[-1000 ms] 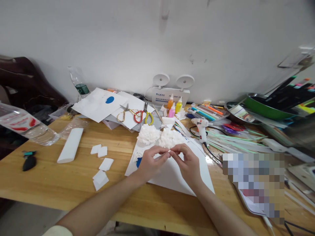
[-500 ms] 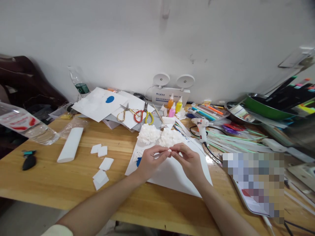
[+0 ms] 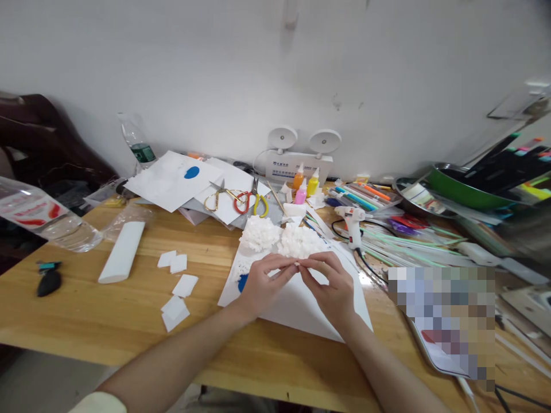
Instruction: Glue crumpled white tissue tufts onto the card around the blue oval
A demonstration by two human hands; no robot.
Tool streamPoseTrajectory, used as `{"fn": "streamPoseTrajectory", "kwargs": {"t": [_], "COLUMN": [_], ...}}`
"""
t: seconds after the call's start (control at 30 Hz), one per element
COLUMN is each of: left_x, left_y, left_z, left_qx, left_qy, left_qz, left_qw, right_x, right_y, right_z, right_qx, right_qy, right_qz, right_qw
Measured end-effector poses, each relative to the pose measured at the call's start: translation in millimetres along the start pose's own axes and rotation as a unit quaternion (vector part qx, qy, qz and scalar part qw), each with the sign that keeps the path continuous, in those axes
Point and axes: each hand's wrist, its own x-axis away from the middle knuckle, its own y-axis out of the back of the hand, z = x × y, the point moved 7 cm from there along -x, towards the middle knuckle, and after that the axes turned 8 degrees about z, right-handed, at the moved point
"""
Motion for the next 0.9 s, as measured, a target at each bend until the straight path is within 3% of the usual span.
{"fn": "streamPoseTrajectory", "kwargs": {"t": [0.2,0.43,0.9], "left_x": [0,0,-2], "left_y": [1.2,5.6,2.6], "left_z": [8,8,3], "left_qx": [0.016,-0.008,-0.016], "left_qy": [0.032,0.030,0.023], "left_qz": [-0.016,-0.034,-0.011], "left_qw": [0.999,0.999,1.000], "right_x": [-2,1,3], "right_y": [-5,-14,-27], "right_z": [-9,-21,-23], "right_qx": [-0.059,-0.176,-0.243], "right_qy": [-0.076,-0.160,-0.178], "right_qz": [0.045,0.096,0.178], "right_qw": [0.994,0.966,0.937]}}
